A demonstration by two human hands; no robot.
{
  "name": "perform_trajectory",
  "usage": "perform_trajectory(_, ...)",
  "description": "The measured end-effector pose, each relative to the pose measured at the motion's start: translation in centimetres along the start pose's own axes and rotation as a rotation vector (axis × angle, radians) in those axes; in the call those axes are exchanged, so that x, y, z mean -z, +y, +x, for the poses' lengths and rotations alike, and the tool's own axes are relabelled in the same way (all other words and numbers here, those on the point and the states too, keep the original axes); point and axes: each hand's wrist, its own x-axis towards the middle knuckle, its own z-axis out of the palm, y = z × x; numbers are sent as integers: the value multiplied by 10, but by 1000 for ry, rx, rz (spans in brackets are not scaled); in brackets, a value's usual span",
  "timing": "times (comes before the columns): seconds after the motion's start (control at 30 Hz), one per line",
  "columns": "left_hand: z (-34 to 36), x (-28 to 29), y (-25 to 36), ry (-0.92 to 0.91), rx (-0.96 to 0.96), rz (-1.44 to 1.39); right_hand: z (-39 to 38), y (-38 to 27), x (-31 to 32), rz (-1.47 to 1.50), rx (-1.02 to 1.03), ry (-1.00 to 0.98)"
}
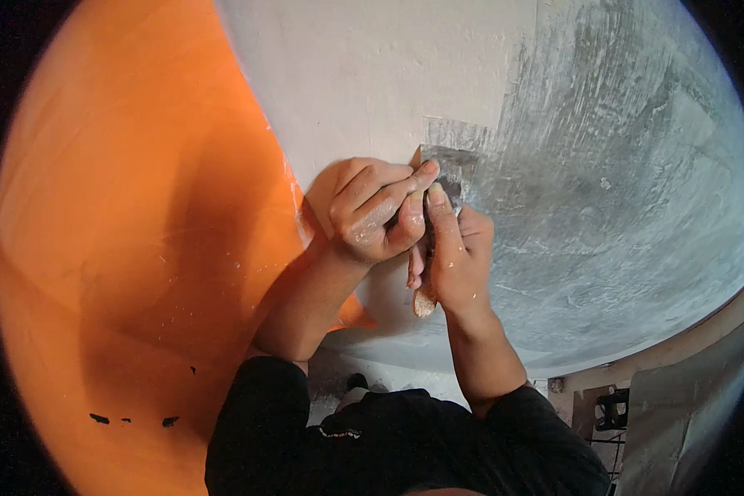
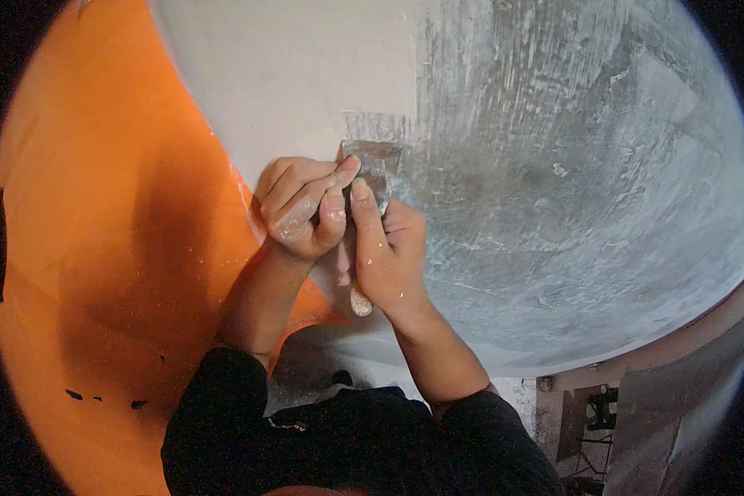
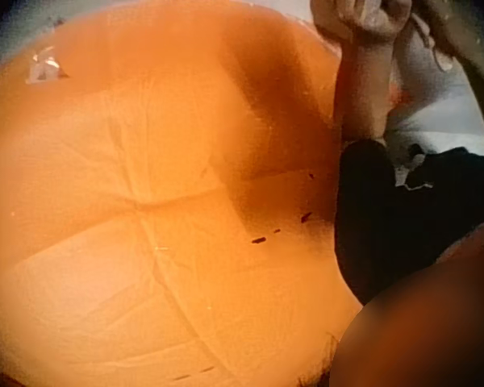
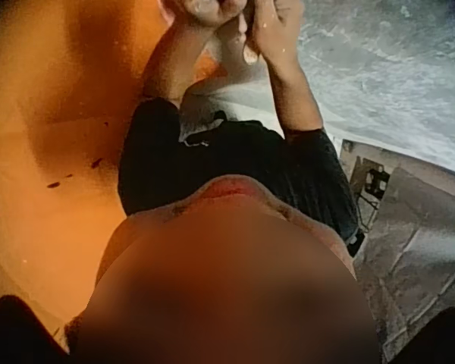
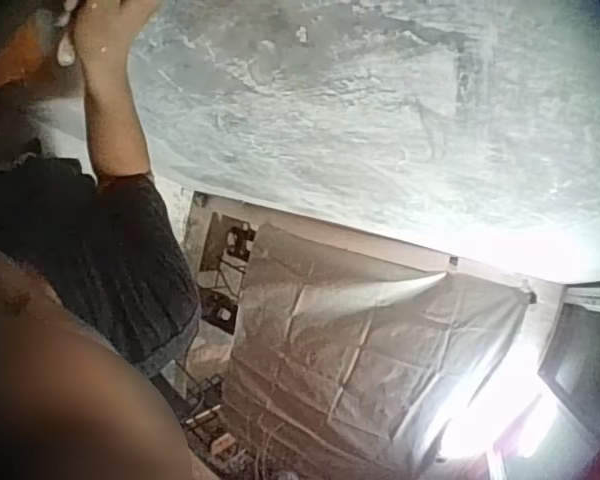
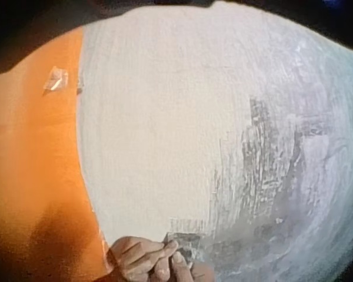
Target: The person applies patching compound to a wall with a putty knife, smoothing the compound over the surface.
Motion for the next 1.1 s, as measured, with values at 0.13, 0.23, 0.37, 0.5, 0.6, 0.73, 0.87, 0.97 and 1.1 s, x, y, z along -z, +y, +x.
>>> perform_trajectory(0.13, 6, -4, 4, 22, -12, 36, 1, -4, -2, -2, -1, 32)
perform_trajectory(0.23, 8, -3, 5, 37, 5, 49, 3, -4, -4, 6, 31, 30)
perform_trajectory(0.37, 15, 2, 10, -12, 60, 10, 6, -10, -9, 26, 23, 65)
perform_trajectory(0.5, 17, 4, 8, -62, 96, 15, 11, -6, -9, 22, 41, 55)
perform_trajectory(0.6, 17, 6, 7, -81, 117, 5, 13, -8, -11, 43, 22, 66)
perform_trajectory(0.73, 20, 10, 6, -123, 135, 43, 13, -10, -13, 61, 50, 56)
perform_trajectory(0.87, 21, 9, 12, -100, 150, 0, 14, -4, -11, 41, 92, 57)
perform_trajectory(0.97, 13, 11, 19, -131, 110, 12, 2, 4, -7, 70, 26, 78)
perform_trajectory(1.1, -16, 14, 44, -146, 115, -12, -26, 19, 6, 110, -66, 38)
